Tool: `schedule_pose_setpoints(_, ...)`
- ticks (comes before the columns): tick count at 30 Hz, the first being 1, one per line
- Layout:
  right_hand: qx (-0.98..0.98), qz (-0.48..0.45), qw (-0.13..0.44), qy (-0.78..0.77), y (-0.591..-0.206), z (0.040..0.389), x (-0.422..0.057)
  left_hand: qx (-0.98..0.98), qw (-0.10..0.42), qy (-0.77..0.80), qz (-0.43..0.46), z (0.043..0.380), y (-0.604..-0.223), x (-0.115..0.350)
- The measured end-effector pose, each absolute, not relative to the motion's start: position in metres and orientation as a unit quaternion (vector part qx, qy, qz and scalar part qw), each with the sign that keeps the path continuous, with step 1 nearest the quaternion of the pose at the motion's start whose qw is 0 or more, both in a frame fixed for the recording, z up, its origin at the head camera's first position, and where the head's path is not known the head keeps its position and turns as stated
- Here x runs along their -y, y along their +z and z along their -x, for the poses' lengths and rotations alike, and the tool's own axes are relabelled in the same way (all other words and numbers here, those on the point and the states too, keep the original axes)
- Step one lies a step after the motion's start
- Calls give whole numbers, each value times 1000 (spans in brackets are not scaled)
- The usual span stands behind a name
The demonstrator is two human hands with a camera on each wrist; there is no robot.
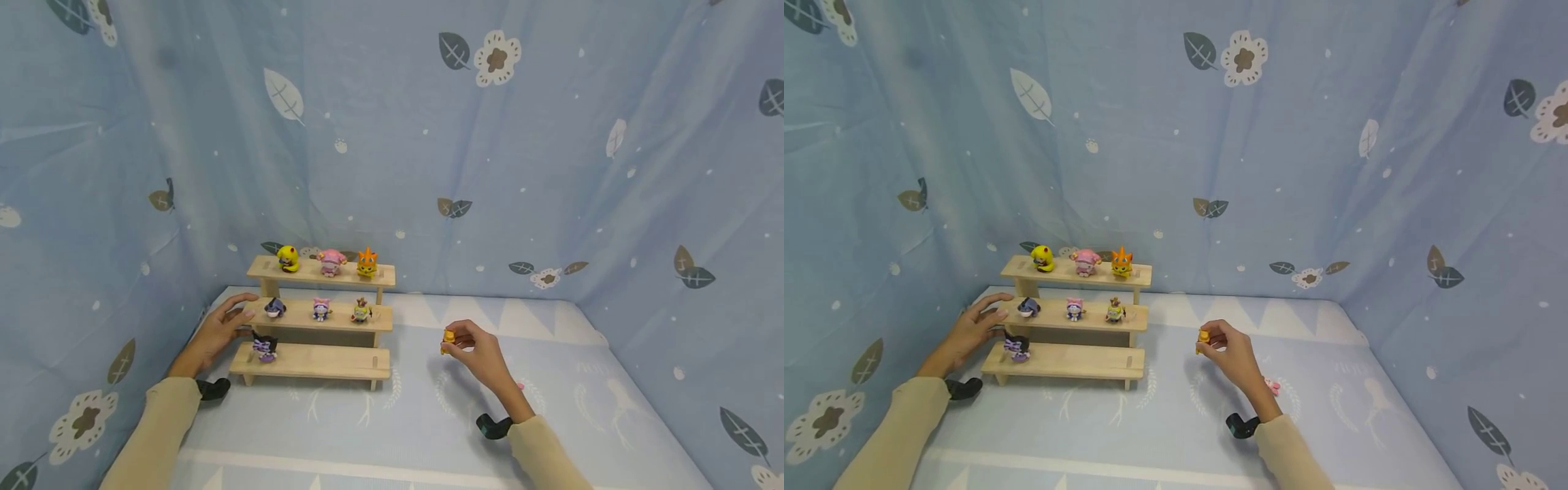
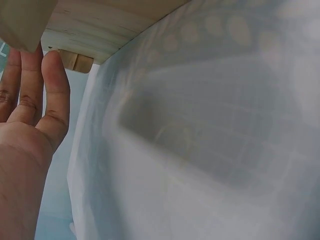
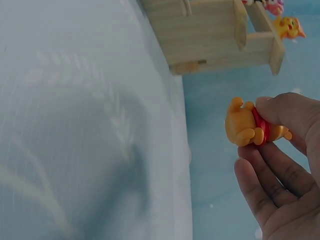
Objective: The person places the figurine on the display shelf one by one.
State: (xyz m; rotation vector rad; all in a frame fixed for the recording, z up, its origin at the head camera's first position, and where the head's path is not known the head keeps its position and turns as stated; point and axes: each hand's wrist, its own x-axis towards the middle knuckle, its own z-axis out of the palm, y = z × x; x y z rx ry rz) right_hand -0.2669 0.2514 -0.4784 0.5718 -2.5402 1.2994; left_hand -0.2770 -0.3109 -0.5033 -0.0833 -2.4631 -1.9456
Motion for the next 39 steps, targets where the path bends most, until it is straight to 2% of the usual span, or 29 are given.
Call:
schedule_pose_setpoints(10, 860, -198, 109, 457, -476, 266, -218, 783, -6, -621, 32, 278, -504, 312)
schedule_pose_setpoints(39, 819, -284, 89, 491, -481, 258, -132, 774, -6, -632, 35, 275, -499, 310)
